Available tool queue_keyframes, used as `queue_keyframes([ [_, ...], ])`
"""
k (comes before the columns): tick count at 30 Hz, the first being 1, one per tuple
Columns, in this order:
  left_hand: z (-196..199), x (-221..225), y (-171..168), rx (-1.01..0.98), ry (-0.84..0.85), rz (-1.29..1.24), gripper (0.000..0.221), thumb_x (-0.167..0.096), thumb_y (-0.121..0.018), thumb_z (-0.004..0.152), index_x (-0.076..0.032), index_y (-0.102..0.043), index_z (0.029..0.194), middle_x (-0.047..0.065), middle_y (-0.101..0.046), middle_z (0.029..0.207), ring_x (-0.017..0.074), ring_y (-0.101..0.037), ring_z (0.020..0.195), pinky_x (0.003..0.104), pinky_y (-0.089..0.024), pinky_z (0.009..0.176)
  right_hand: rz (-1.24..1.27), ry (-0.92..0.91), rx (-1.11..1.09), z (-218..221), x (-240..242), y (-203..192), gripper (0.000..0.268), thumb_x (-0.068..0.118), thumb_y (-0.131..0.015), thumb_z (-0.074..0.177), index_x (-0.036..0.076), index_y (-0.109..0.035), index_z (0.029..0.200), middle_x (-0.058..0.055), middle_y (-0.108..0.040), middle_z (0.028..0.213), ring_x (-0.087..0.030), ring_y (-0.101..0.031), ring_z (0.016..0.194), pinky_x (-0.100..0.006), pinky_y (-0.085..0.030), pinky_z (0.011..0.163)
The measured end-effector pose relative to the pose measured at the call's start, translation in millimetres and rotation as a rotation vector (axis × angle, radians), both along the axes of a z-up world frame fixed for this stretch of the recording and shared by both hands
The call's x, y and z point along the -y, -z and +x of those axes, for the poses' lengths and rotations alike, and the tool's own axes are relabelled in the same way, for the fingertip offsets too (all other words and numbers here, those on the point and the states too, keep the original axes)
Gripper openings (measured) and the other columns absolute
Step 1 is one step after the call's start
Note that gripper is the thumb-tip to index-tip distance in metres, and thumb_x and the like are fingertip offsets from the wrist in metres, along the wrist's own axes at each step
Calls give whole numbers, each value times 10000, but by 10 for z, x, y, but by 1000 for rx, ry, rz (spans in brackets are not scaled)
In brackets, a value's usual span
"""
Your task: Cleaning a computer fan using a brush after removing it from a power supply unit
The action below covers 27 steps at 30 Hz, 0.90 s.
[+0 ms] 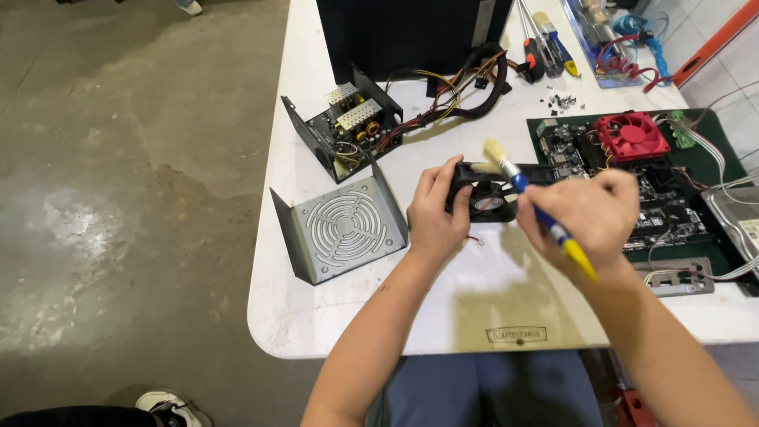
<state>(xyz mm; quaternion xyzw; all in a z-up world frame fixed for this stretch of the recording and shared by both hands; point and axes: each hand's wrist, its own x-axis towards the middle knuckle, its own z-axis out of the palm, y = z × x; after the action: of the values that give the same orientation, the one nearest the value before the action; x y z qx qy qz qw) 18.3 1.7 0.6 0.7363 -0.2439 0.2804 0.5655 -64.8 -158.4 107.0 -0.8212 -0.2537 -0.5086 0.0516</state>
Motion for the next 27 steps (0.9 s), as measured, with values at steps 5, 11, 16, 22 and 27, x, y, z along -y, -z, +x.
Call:
queue_keyframes([
  [5,3,-12,30,16,-17,41,382,-240,-574,1035,-131,-559,1401,88,-619,1181,254,-670,1072,352,-556,932,117,-84,-113,-62,-89,38,136,137,-703,1013,44,-756,929,-51,-735,806,-186,-689,708,-392,-397,840],
  [11,9,2,27,23,-23,23,371,-266,-583,1043,-143,-575,1393,80,-623,1180,249,-682,1056,355,-564,944,-29,-18,-76,93,56,140,103,106,-786,985,112,-703,925,-22,-732,797,-186,-644,677,-398,-437,820],
  [16,16,1,50,-17,-30,0,362,-297,-582,1035,-162,-589,1371,67,-611,1160,238,-674,1045,351,-561,918,-76,349,-83,-27,318,243,284,79,-557,882,296,-741,876,108,-632,727,-141,-581,663,-397,-357,884],
  [22,18,2,30,39,-32,19,360,-289,-574,1045,-144,-581,1375,73,-608,1130,238,-668,992,341,-559,865,322,446,-227,-333,612,283,371,259,-678,1261,102,-789,944,-21,-660,833,-275,-617,871,-462,-468,968],
  [27,5,-12,7,32,-22,27,360,-283,-588,1035,-144,-586,1368,67,-611,1142,232,-674,1010,342,-570,870,393,245,-124,-246,616,412,130,57,-741,1186,-22,-720,1085,-155,-706,1058,-359,-608,951,-489,-447,970],
])
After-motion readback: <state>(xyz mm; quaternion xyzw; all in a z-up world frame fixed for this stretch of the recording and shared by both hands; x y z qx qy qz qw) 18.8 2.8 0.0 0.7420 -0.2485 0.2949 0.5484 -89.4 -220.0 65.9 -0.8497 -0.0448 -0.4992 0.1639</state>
